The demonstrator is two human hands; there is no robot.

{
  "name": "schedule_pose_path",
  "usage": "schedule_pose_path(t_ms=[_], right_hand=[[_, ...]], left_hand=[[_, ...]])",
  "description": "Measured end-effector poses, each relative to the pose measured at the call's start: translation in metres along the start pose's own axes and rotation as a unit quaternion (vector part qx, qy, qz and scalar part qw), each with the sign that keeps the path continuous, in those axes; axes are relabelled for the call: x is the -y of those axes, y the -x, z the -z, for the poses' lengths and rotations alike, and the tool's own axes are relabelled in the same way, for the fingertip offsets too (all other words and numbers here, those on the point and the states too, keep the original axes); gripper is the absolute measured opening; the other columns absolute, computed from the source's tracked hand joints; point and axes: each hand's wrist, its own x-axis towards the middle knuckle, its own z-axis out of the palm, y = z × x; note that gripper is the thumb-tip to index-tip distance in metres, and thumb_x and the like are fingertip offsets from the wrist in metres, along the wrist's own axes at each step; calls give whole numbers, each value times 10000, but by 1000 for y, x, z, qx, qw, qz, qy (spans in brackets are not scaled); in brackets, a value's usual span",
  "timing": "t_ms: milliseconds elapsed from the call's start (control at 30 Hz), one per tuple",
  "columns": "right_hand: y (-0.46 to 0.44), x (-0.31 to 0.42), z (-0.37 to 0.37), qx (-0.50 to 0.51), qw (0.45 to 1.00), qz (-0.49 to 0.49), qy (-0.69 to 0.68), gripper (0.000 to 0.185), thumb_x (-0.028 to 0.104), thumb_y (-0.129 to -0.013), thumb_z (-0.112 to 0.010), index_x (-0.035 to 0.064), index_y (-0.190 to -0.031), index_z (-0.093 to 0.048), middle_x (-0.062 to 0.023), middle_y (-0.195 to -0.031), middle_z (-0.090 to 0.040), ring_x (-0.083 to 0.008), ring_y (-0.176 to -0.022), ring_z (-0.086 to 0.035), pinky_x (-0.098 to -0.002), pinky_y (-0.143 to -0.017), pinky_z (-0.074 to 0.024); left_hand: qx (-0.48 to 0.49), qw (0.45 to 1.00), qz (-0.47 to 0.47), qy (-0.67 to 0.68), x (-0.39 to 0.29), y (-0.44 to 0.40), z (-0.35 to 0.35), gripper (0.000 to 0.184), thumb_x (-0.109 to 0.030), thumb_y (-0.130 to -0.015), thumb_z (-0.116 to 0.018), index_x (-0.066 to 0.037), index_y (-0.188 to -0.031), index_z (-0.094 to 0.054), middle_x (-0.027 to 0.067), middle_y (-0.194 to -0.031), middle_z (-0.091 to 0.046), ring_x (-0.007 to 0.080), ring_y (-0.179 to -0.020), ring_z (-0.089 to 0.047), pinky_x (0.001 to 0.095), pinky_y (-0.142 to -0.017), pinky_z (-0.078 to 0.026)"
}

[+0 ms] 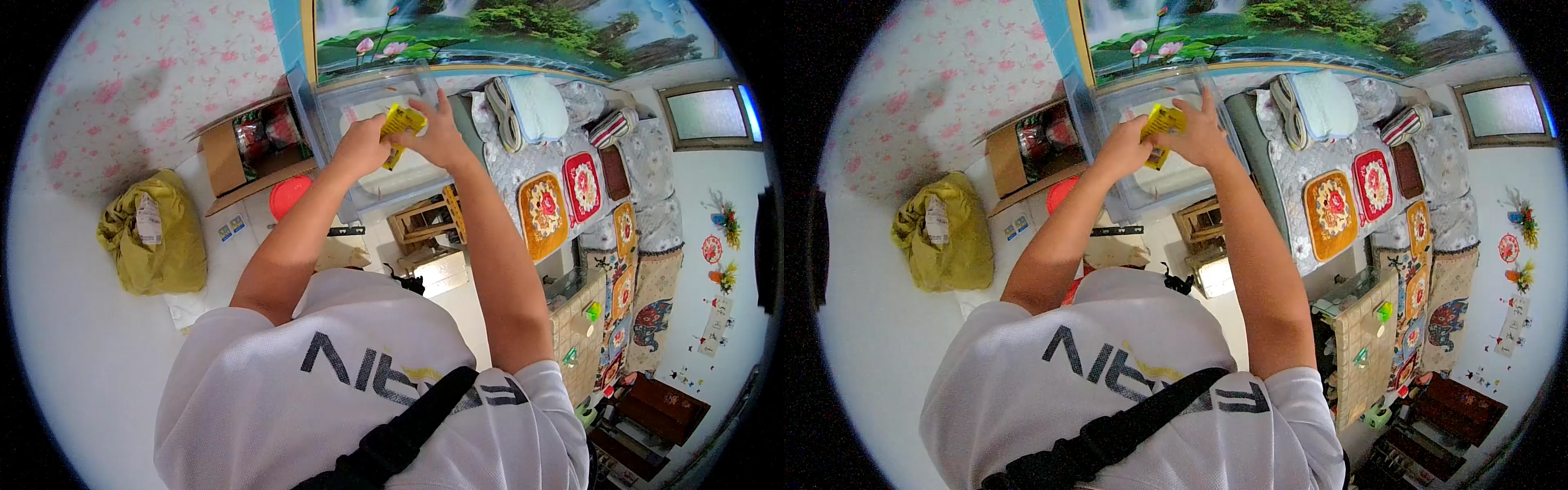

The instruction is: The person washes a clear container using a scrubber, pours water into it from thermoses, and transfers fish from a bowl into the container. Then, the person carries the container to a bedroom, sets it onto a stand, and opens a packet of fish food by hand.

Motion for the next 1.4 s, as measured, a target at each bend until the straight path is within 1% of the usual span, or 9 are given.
schedule_pose_path(t_ms=[233,333,567,733,867,1033,1133,1333,1400], right_hand=[[0,-10,-10,55,996,54,43,501,370,-654,-823,182,-1080,-638,-175,-1495,-299,-399,-1302,-416,-533,-1031,-350],[-6,11,10,-1,998,3,60,481,343,-660,-822,169,-1070,-638,-179,-1494,-326,-391,-1310,-416,-460,-1032,-366],[-9,-27,-14,40,998,39,-27,277,317,-685,-801,130,-854,-686,-197,-1512,-303,-376,-1377,-338,-579,-1022,-316],[-6,4,13,99,990,9,99,516,364,-688,-823,81,-1079,-639,-212,-1491,-331,-390,-1374,-344,-505,-1030,-361],[1,14,19,-13,996,11,85,515,358,-688,-831,33,-1038,-639,-178,-1343,-503,-344,-1223,-503,-413,-976,-417],[-9,-7,22,124,989,-43,-61,451,230,-740,-805,17,-1085,-607,-155,-1057,-665,-289,-962,-653,-337,-815,-509],[-2,-4,24,41,998,13,-39,367,218,-721,-799,67,-1003,-620,-152,-885,-687,-322,-741,-669,-353,-682,-532],[-1,7,23,-137,982,129,-30,335,237,-694,-801,72,-940,-643,-161,-1228,-596,-364,-1090,-575,-483,-833,-477],[-1,4,20,-100,982,157,18,371,264,-672,-806,85,-953,-643,-164,-1332,-514,-375,-1194,-490,-573,-865,-414]], left_hand=[[-9,999,-23,-40,3,-3,1,218,-94,-823,-599,27,-997,-548,287,-929,-630,475,-927,-587,526,-761,-469],[-16,998,-25,-55,5,-3,2,213,-104,-811,-601,11,-985,-556,273,-914,-640,466,-901,-598,528,-751,-478],[-15,997,-38,-61,4,-5,6,217,-104,-808,-615,7,-983,-548,272,-883,-638,471,-873,-601,529,-735,-479],[-25,997,-46,-57,-1,-4,8,220,-113,-815,-611,0,-994,-554,273,-904,-636,471,-884,-600,529,-747,-480],[-6,997,-36,-69,-6,0,13,231,-142,-832,-615,-1,-1007,-560,271,-909,-634,465,-890,-602,517,-736,-482],[-12,997,-71,-3,-3,-4,10,227,-180,-872,-602,-9,-1018,-573,256,-866,-641,458,-852,-611,498,-704,-482],[-22,998,-35,42,-7,-4,12,212,-185,-896,-584,-12,-1018,-585,250,-861,-644,454,-836,-612,495,-699,-481],[-152,983,-93,-36,-11,-5,2,165,-183,-913,-553,-28,-924,-608,218,-897,-660,413,-830,-628,502,-684,-489],[-149,984,-88,-53,-11,-5,4,167,-186,-914,-552,-32,-920,-614,210,-904,-665,410,-835,-631,505,-689,-495]])
